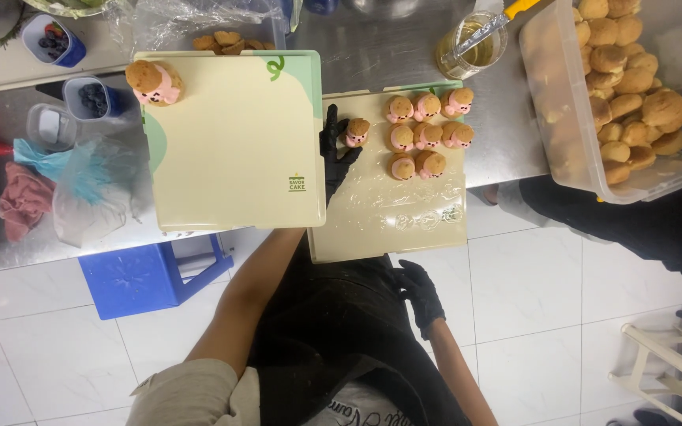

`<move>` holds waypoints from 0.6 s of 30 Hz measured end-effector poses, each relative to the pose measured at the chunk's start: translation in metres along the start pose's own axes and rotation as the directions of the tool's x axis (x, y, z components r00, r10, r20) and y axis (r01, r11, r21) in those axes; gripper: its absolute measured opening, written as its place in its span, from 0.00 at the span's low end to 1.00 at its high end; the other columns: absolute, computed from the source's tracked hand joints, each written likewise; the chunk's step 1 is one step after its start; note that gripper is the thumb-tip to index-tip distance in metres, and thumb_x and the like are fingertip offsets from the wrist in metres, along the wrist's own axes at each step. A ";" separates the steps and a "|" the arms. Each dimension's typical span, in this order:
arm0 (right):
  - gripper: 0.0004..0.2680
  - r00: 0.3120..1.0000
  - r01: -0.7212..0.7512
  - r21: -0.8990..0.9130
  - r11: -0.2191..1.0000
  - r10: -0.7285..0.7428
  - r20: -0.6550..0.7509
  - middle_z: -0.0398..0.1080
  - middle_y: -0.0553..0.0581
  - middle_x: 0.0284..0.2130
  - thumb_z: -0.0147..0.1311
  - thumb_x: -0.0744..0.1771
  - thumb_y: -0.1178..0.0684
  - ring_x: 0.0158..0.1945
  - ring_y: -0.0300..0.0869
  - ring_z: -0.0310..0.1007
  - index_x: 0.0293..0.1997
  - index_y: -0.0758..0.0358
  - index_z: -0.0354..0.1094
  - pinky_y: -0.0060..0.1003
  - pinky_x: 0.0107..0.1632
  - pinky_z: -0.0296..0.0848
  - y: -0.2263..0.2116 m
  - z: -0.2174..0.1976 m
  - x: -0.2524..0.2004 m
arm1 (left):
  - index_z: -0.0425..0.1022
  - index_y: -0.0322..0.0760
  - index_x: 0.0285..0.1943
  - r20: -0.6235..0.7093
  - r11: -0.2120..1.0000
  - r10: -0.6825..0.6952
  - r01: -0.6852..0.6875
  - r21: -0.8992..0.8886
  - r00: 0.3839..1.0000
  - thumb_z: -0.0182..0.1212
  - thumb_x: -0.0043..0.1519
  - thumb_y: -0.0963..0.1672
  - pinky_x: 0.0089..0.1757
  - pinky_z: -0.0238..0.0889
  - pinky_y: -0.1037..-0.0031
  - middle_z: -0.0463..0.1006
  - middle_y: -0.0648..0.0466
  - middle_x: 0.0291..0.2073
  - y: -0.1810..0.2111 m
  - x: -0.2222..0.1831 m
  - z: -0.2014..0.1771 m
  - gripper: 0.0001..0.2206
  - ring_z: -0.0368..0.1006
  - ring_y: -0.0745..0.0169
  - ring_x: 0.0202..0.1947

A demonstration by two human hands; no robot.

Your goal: Arrange small decorated cream pastries on a tray and place them into a refrigerator.

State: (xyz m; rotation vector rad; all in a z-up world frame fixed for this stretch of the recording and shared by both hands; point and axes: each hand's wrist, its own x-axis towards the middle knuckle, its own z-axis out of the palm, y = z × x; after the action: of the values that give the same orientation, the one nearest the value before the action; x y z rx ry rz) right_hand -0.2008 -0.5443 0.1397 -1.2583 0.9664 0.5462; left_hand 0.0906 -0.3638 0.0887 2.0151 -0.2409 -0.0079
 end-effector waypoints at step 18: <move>0.26 0.996 -0.024 0.150 0.988 0.011 0.084 0.67 0.65 0.62 0.54 0.66 0.51 0.60 0.50 0.71 0.74 0.62 0.49 0.44 0.58 0.73 -0.011 0.003 0.027 | 0.46 0.43 0.81 -0.028 0.996 0.052 -0.054 -0.067 0.998 0.69 0.57 0.38 0.53 0.69 0.62 0.76 0.45 0.55 -0.007 0.000 0.010 0.43 0.73 0.47 0.53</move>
State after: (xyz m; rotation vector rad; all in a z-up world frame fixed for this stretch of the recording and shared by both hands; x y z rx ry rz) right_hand -0.1775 -0.5482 0.1228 -1.0845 0.9324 0.5247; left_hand 0.0910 -0.3694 0.0778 1.9392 -0.2736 0.0433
